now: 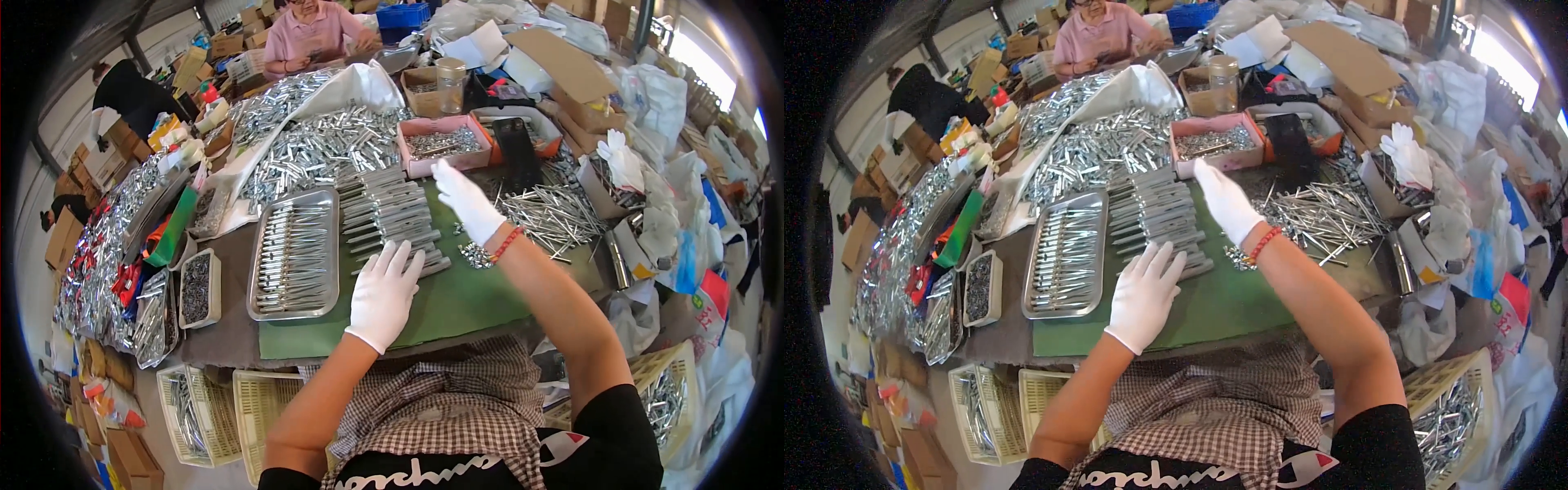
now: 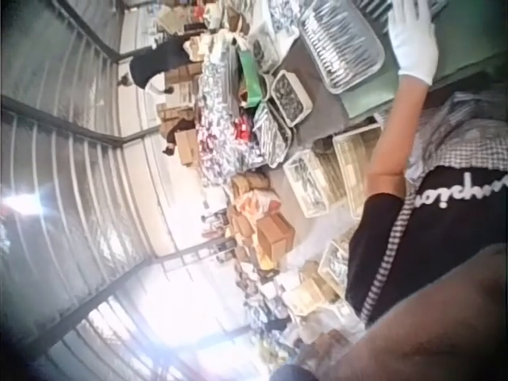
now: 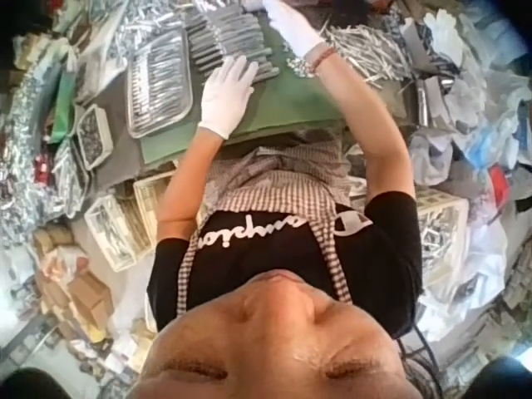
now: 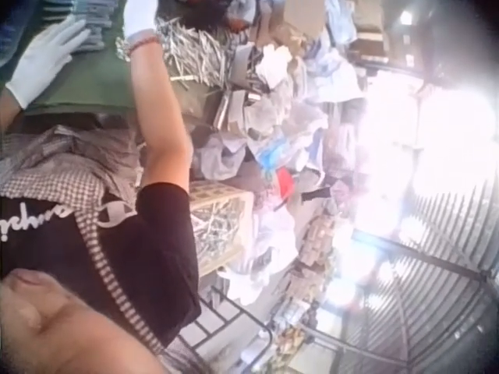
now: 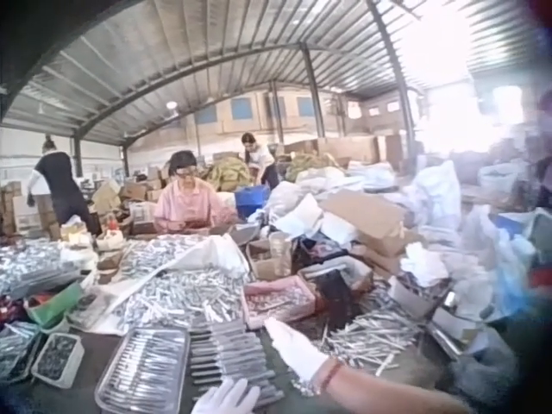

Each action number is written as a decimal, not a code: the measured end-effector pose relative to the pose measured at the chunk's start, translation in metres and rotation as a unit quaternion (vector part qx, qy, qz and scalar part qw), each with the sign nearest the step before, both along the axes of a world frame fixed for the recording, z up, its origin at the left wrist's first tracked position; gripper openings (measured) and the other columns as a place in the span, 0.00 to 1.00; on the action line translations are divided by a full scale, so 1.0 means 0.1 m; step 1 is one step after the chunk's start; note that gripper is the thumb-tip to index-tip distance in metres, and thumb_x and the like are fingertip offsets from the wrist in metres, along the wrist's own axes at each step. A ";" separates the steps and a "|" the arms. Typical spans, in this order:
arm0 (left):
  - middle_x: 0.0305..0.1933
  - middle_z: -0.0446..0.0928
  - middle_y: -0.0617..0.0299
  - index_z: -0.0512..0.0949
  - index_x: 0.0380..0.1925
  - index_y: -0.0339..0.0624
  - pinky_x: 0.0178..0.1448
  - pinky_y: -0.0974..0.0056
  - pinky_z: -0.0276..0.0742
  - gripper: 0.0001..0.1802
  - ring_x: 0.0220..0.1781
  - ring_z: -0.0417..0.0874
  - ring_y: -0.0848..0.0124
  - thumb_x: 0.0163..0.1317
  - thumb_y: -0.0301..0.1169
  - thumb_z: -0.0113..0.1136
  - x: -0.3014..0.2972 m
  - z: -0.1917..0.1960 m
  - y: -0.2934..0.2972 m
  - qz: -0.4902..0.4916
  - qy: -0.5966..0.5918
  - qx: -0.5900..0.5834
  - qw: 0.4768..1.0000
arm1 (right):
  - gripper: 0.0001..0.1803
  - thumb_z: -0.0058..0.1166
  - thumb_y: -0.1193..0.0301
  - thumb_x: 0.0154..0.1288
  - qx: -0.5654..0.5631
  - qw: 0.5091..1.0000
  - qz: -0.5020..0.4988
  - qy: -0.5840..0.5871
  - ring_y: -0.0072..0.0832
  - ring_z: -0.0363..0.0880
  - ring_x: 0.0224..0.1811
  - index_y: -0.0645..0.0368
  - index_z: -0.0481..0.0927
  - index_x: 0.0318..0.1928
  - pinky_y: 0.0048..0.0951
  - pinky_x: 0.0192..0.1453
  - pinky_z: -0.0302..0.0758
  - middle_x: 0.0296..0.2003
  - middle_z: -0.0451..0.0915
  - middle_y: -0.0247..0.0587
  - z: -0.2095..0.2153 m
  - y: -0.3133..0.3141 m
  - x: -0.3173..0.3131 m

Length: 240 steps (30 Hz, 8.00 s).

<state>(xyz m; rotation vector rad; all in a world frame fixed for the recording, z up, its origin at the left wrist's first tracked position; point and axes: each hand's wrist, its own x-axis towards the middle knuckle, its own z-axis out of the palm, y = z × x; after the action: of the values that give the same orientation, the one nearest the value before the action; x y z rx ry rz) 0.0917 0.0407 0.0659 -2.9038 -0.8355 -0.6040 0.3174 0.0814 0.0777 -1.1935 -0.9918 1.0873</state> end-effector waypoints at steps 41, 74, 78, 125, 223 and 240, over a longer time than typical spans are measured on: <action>0.58 0.75 0.48 0.75 0.55 0.35 0.63 0.50 0.66 0.23 0.62 0.74 0.50 0.58 0.24 0.56 0.14 -0.31 -1.06 -0.205 -0.042 0.025 0.977 | 0.48 0.61 0.38 0.45 -0.653 0.519 -0.445 -0.326 0.46 0.78 0.56 0.54 0.72 0.62 0.40 0.60 0.75 0.50 0.80 0.53 -0.98 -5.88 0.98; 0.49 0.79 0.56 0.77 0.52 0.38 0.55 0.54 0.72 0.24 0.53 0.79 0.56 0.51 0.19 0.60 0.30 -0.51 -1.40 -0.361 -0.116 -0.118 0.918 | 0.05 0.50 0.66 0.62 0.133 0.702 -0.660 0.232 0.18 0.63 0.17 0.50 0.69 0.36 0.20 0.19 0.63 0.22 0.68 0.28 -0.48 -6.59 1.02; 0.48 0.80 0.52 0.79 0.51 0.38 0.57 0.56 0.72 0.20 0.51 0.80 0.55 0.56 0.23 0.60 0.74 -0.38 -1.68 -0.402 -0.080 -0.278 0.869 | 0.03 0.47 0.69 0.63 0.189 0.756 -0.576 0.247 0.18 0.61 0.18 0.50 0.68 0.36 0.22 0.21 0.61 0.22 0.65 0.26 -0.09 -5.64 0.63; 0.53 0.71 0.57 0.61 0.62 0.36 0.60 0.64 0.69 0.38 0.56 0.72 0.69 0.54 0.29 0.71 0.97 -1.36 -2.21 -0.222 -0.214 -0.717 0.626 | 0.25 0.57 0.50 0.64 -0.149 0.880 -0.428 -0.142 0.34 0.82 0.35 0.57 0.76 0.49 0.30 0.42 0.76 0.31 0.81 0.45 -0.67 -3.44 -0.48; 0.40 0.78 0.63 0.74 0.46 0.48 0.56 0.48 0.77 0.10 0.45 0.80 0.64 0.65 0.27 0.55 0.83 -1.25 -2.06 -0.067 -0.170 -0.978 0.104 | 0.22 0.68 0.55 0.49 -0.411 0.672 -0.546 -0.285 0.36 0.84 0.35 0.61 0.84 0.34 0.35 0.41 0.79 0.29 0.84 0.48 -1.10 -6.37 1.31; 0.53 0.78 0.58 0.70 0.58 0.44 0.62 0.40 0.74 0.30 0.56 0.80 0.57 0.61 0.46 0.64 0.80 -1.38 -2.14 -0.196 -0.099 -0.965 0.142 | 0.22 0.63 0.54 0.58 -0.191 0.930 -0.076 -0.303 0.32 0.82 0.37 0.58 0.80 0.42 0.32 0.45 0.78 0.34 0.83 0.42 -0.30 -3.61 0.09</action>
<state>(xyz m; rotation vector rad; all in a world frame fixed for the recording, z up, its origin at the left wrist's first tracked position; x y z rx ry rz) 0.1712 -0.1732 -0.0722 0.3963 0.0934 -0.2720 0.3261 -0.2796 0.0474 -1.9692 -1.1508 0.8152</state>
